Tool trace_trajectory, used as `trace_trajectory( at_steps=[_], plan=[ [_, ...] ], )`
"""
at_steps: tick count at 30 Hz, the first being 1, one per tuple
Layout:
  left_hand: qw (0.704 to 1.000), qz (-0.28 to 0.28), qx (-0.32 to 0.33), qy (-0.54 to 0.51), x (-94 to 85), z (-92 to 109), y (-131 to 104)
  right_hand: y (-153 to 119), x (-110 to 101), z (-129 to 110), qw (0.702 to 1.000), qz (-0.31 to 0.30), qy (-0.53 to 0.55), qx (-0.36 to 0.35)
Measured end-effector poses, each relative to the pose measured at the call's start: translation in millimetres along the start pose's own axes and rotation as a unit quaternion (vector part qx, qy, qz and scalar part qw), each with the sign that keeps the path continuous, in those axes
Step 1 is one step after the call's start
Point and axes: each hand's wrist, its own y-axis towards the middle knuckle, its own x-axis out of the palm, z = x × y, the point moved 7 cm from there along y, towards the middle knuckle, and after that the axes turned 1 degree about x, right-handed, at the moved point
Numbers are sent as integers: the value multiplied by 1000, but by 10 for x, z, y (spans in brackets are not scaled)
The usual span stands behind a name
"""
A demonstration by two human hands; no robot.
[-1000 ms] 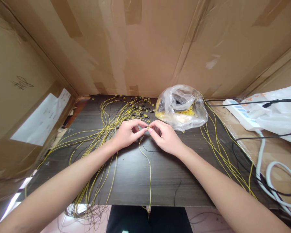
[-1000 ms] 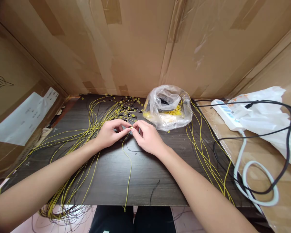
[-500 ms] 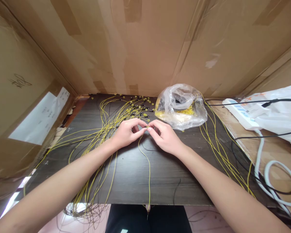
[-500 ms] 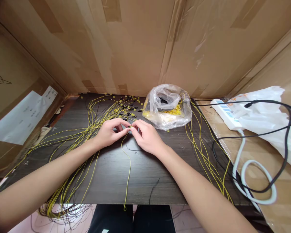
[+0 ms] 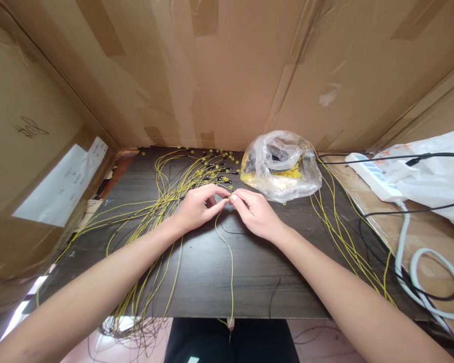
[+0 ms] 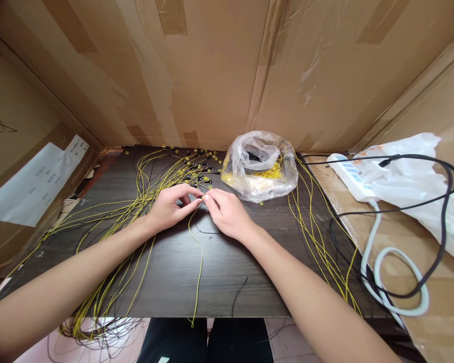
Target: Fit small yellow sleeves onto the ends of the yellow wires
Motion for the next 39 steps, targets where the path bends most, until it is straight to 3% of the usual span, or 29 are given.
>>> trace_trajectory(
  at_steps=[12, 26, 34, 39],
  plan=[
    [999, -10, -42, -30, 21, -52, 10, -18, -33, 19, 999, 36, -11, 13],
    [1000, -7, -4, 3, -1, -1, 1, -4, 12, 15, 1000, -10, 15, 24],
    [997, 2, -67, -46, 6, -60, 3, -24, -11, 7, 1000, 20, -3, 17],
    [996, 2, -68, -53, 5, -61, 5, -32, -27, -1, 999, 26, 8, 17]
  ],
)
